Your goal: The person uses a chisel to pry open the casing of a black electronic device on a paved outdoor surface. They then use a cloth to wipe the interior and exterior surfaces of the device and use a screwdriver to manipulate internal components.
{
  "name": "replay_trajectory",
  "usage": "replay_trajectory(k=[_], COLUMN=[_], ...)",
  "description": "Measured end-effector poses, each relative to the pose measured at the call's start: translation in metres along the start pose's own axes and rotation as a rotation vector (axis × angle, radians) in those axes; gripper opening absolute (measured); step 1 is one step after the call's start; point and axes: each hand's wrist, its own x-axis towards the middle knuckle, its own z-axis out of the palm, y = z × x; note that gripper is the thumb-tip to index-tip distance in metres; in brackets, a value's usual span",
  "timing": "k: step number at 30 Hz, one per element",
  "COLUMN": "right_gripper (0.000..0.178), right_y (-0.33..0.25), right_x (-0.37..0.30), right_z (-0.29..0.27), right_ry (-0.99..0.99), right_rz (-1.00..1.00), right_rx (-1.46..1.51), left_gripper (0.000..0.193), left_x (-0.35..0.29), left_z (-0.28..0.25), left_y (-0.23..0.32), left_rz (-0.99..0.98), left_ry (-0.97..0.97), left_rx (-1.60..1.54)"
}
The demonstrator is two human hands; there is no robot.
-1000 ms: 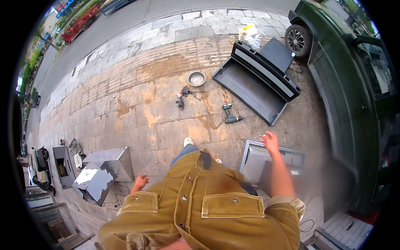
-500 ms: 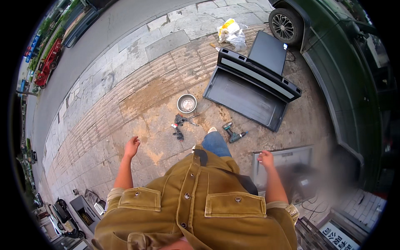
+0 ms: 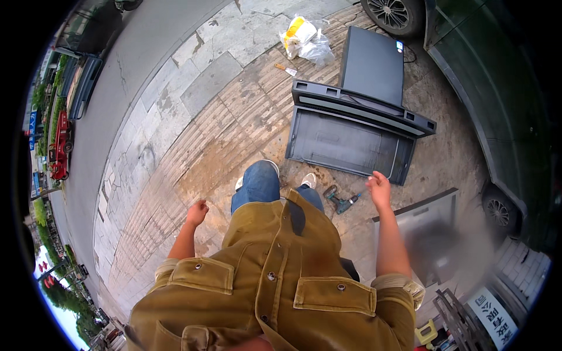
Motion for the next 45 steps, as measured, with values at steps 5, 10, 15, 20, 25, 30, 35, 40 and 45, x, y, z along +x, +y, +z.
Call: replay_trajectory(k=[5,10,15,20,25,30,35,40,45], right_gripper=[0.038,0.033,0.033,0.033,0.035,0.035,0.031,0.028,0.026], right_y=[-0.055,-0.043,-0.034,-0.073,-0.059,-0.032,-0.030,-0.025,-0.025], right_x=[0.076,0.169,0.301,0.476,0.570,0.587,0.595,0.589,0.591], right_z=[0.051,0.121,0.218,0.265,0.308,0.319,0.319,0.312,0.309], right_ry=[0.134,0.362,0.588,0.655,0.580,0.601,0.560,0.547,0.544], right_rz=[-0.004,-0.060,-0.065,-0.315,-0.406,-0.456,-0.451,-0.431,-0.448], right_rx=[0.166,0.110,-0.148,-0.531,-0.650,-0.855,-0.792,-0.800,-0.781], left_gripper=[0.045,0.042,0.041,0.043,0.048,0.055,0.068,0.063,0.057], left_x=[0.177,0.429,0.657,0.801,0.891,0.946,0.993,0.989,0.976], left_z=[-0.052,-0.081,-0.023,0.038,0.108,0.184,0.222,0.261,0.273], left_y=[0.066,0.210,0.328,0.428,0.461,0.493,0.489,0.499,0.509], left_rz=[0.068,0.442,0.757,0.912,0.983,1.098,0.970,0.921,0.821], left_ry=[-0.070,-0.026,-0.121,-0.149,-0.193,-0.086,0.003,0.008,0.005], left_rx=[0.194,0.364,0.504,0.528,0.512,0.475,0.606,0.730,0.878])
